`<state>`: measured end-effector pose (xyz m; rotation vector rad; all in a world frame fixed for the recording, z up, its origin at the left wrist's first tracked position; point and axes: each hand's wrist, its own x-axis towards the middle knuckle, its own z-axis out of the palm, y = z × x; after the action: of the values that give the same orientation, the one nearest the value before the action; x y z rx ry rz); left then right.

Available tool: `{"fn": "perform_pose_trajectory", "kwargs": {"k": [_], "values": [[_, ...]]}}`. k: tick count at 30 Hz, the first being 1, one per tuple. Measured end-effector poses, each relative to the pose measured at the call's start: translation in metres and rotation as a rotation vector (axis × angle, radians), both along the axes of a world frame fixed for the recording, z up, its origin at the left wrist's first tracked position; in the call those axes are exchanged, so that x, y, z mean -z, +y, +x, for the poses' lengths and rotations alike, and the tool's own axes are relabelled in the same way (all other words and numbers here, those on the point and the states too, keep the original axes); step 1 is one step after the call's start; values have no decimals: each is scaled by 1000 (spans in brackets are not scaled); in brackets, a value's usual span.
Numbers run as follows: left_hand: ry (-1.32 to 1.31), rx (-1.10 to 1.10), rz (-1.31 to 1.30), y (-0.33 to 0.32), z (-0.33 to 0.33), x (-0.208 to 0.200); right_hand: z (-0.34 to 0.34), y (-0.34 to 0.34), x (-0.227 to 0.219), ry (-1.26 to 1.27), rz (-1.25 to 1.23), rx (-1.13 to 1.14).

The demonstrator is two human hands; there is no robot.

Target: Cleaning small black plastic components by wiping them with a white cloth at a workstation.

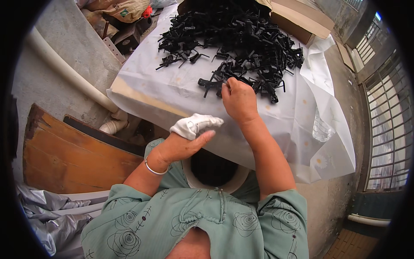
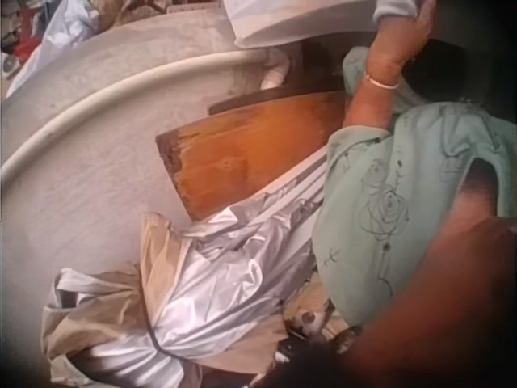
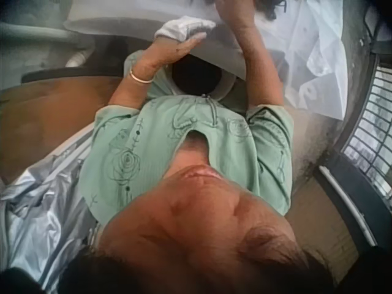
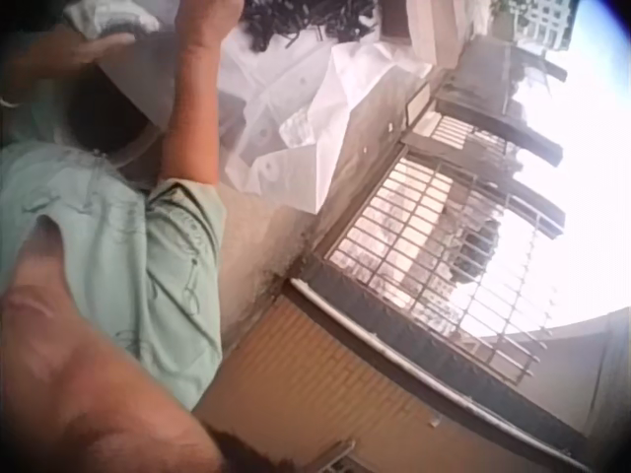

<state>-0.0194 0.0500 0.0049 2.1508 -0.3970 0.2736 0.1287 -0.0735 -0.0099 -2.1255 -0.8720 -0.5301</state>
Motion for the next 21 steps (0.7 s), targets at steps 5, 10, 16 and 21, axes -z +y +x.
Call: {"fn": "perform_pose_trajectory", "kwargs": {"k": [5,10,16,21], "values": [[-121,-299,-245,-1,6,6,-35,-40,-3,63,-187,-54],[-238,-323,-169,-11,22,-1,-65,-52,-15,29,-163,-15],[9,-246,96,-17,27,-5,-70,-55,-14,-265,-270,-357],[349,-66,-628,-20,17,-4,-75,-42,-12,264,279,-254]]}}
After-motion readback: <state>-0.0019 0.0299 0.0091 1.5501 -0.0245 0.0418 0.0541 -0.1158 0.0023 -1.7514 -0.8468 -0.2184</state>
